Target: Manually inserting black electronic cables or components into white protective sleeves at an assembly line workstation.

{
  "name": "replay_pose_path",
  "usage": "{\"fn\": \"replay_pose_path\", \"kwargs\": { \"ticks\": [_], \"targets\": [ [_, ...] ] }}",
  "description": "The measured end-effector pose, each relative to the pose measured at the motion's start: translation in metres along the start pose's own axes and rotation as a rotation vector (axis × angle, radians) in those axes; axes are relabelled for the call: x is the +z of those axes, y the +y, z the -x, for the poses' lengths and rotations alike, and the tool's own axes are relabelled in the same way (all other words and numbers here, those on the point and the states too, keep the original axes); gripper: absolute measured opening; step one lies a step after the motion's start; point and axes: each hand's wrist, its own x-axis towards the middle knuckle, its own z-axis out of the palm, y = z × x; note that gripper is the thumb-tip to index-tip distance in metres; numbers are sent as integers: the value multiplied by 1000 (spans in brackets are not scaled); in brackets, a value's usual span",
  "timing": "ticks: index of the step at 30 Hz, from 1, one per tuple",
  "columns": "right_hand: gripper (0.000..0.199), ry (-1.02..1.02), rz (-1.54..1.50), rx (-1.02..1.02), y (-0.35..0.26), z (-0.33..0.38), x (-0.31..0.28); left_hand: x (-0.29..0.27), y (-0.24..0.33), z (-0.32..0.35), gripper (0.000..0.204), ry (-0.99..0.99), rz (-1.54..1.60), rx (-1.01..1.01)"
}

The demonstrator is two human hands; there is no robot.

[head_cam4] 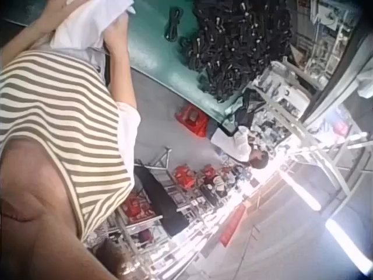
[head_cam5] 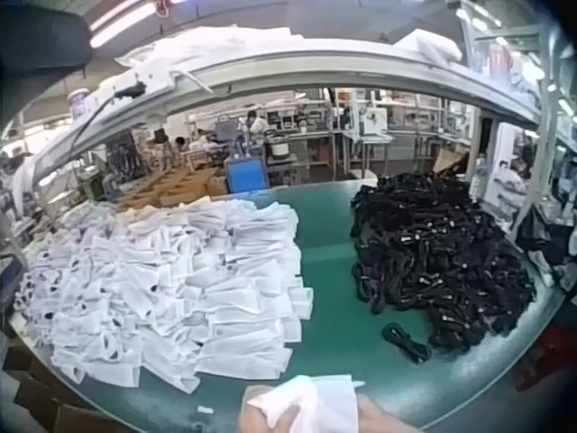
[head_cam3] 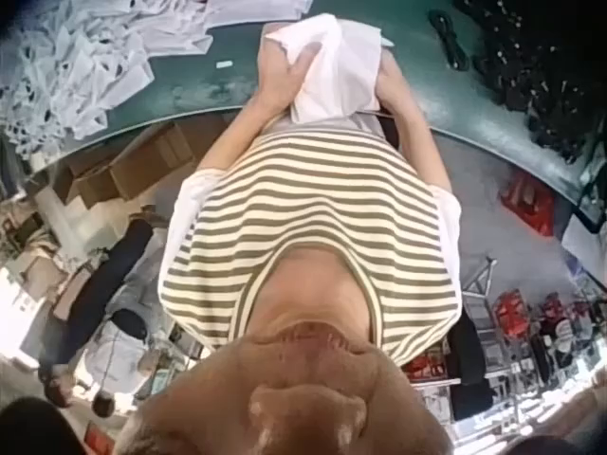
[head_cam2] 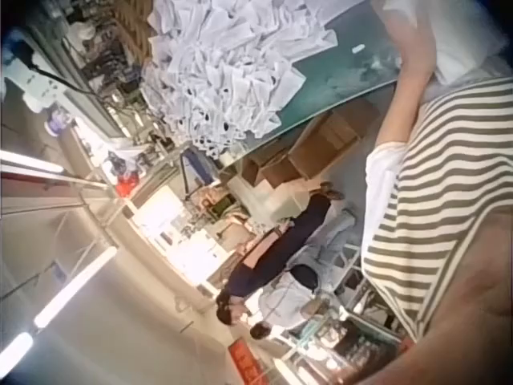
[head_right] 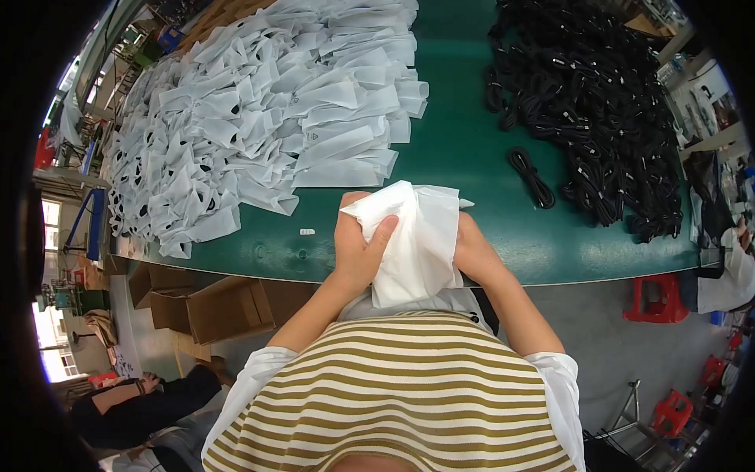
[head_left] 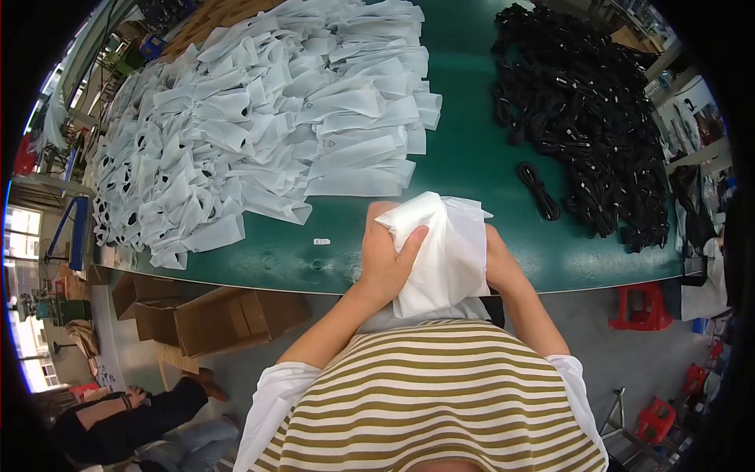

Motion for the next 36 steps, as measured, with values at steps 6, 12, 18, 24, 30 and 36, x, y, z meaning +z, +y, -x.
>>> {"fn": "replay_pose_path", "kwargs": {
  "ticks": [6, 12, 18, 24, 30, 36],
  "targets": [
    [43, 55, -13, 4, 3, -11, -2, -1, 4, -6, 41, -68, -101, 108],
    [41, 71, 81, -54, 0, -12, 1, -2, -1, -5, 44, -89, -52, 14],
    [37, 97, -133, 47, 24, -13, -3, -2, 5, -10, 50, -3, 84, -100],
    [36, 218, 303, -160, 13, -15, 1, -5, -6, -12, 50, -70, -74, 157],
    [51, 208, -159, -180, 35, -26, 3, -9, 14, -14, 45, 120, -407, 377],
    [65, 146, 324, -140, -28, -10, 31, -9, 33, -5, 33, -111, -397, 377]
  ]
}}
